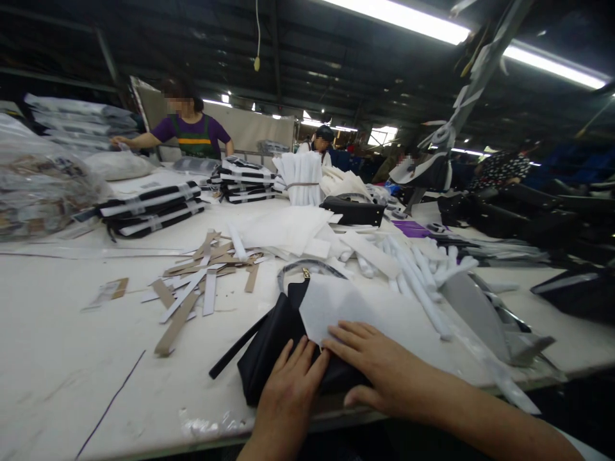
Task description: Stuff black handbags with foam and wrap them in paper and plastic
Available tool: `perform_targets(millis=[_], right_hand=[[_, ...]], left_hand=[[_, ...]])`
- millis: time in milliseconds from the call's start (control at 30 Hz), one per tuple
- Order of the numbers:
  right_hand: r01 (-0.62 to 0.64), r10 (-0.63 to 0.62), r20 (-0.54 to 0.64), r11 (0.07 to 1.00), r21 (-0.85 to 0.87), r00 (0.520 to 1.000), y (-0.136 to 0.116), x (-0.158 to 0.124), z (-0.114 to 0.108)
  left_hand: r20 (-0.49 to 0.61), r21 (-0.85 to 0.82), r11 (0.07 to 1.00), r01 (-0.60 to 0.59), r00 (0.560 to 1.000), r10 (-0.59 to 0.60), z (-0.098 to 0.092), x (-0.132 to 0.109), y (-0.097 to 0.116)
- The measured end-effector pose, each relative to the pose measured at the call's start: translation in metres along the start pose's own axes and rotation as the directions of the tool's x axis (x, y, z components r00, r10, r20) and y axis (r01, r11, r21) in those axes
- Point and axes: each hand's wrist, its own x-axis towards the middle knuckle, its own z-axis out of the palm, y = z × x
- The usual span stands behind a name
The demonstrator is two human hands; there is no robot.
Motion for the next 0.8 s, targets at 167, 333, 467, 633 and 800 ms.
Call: perform_targets(millis=[167,333,467,633,800], right_hand=[[-0.104,0.093,0.096,0.987,0.119,0.991,0.027,-0.011,-0.007],[-0.165,0.151,0.079,0.96,0.227,0.985,0.047,-0.025,-0.009],[-0.122,0.134,-0.033,0.96,0.252,0.99,0.066,-0.027,-0.009],[-0.003,0.047,-0.454,0.995,0.097,0.89,0.072,-0.019,-0.011],[0.173,-0.221,-0.608,0.975,-0.137,0.763,0.026,-0.015,-0.022]], left_hand=[[0.074,-0.001,1.0,0.012,0.997,-0.012,0.001,-0.002,-0.001],[0.112,-0.022,0.999,0.039,0.993,-0.036,0.001,-0.003,0.001],[0.097,-0.025,0.998,0.058,0.994,-0.055,0.002,-0.001,0.002],[0.116,-0.009,0.999,0.033,0.993,-0.032,0.0,-0.001,0.0],[0.05,0.02,1.0,0.006,0.999,-0.007,0.004,-0.004,0.0]])
